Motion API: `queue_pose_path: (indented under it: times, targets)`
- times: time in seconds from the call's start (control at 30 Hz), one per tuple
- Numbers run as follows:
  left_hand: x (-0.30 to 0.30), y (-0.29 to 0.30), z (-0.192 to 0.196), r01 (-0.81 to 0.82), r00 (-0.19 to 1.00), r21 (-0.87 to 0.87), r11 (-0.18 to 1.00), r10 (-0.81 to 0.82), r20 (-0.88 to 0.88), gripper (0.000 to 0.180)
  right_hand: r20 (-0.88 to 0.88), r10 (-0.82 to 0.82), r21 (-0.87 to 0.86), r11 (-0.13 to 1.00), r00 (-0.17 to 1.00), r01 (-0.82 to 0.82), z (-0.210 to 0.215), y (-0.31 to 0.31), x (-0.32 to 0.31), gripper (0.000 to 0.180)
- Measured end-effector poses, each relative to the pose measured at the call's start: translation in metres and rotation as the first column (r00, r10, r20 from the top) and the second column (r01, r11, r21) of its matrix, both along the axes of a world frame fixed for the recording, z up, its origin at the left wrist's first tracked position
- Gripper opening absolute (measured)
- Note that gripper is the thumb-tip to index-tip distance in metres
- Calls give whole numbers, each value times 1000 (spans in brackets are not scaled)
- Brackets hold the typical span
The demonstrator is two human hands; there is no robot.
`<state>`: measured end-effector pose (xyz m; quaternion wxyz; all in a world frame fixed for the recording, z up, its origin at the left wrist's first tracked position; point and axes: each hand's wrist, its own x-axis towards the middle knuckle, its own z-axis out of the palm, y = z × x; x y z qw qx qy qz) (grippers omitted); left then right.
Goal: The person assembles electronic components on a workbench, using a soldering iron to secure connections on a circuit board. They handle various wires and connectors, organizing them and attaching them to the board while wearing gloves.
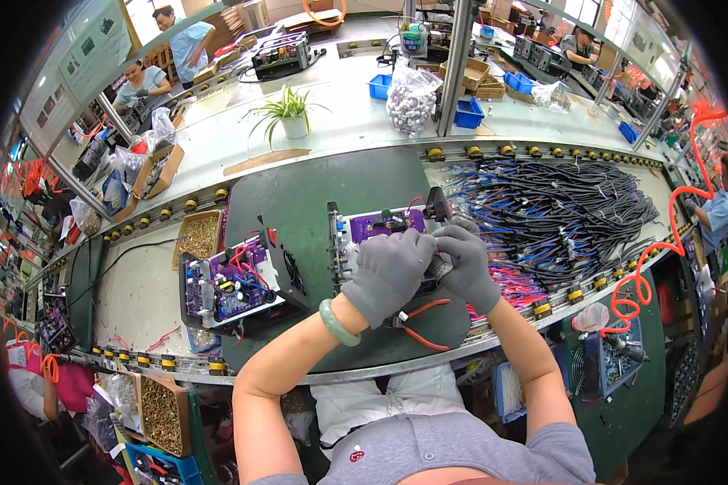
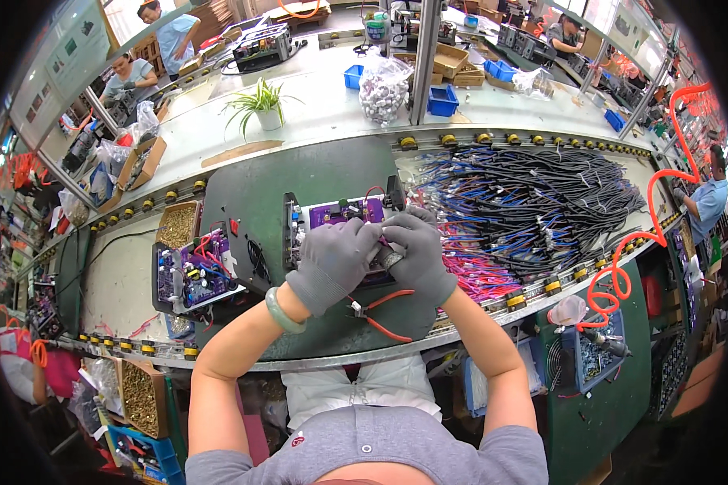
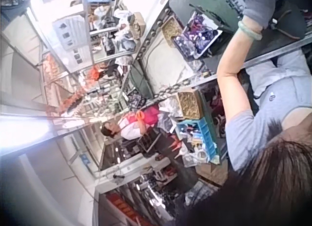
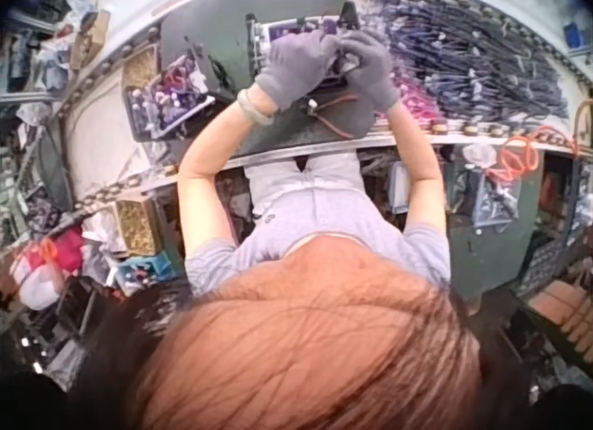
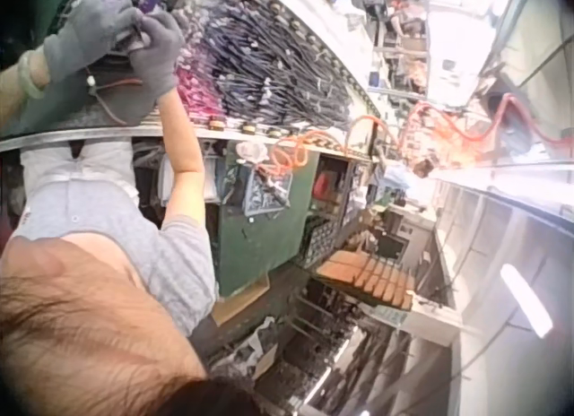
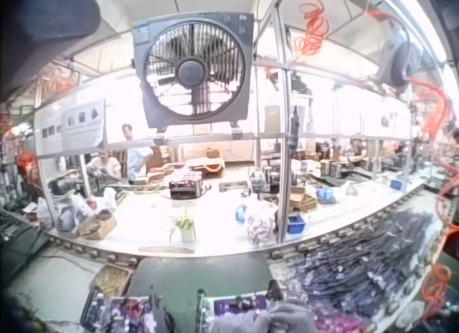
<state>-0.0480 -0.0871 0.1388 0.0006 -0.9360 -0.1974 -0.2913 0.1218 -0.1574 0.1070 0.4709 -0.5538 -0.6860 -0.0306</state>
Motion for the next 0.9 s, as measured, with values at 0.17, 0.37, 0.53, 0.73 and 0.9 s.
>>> queue_pose_path:
  times: [0.17, 0.37, 0.53, 0.73, 0.9]
  targets:
    - [-4, 20, -3, -28, 996, 122, 992, 38, -83, 17, 148, -104, 18, 995, 984, 103, -7, 4, -5, 15]
    - [4, 35, 32, 83, 994, 81, 993, -77, -81, 18, 2, -121, 54, 991, 993, 121, -5, 6, -10, 9]
    - [7, 17, -3, 79, 986, -534, 842, 12, 165, 20, -269, -99, 59, 991, 958, 119, -16, 4, -13, 9]
    - [-2, -1, -33, 99, 979, -890, 446, 117, 167, 24, -27, -19, 22, 1000, 999, 19, 0, 1, -5, 9]
    - [-29, -44, -44, -63, 992, -322, 945, 93, 80, 42, 385, 20, -69, 998, 923, 7, 22, 19, 12, 7]
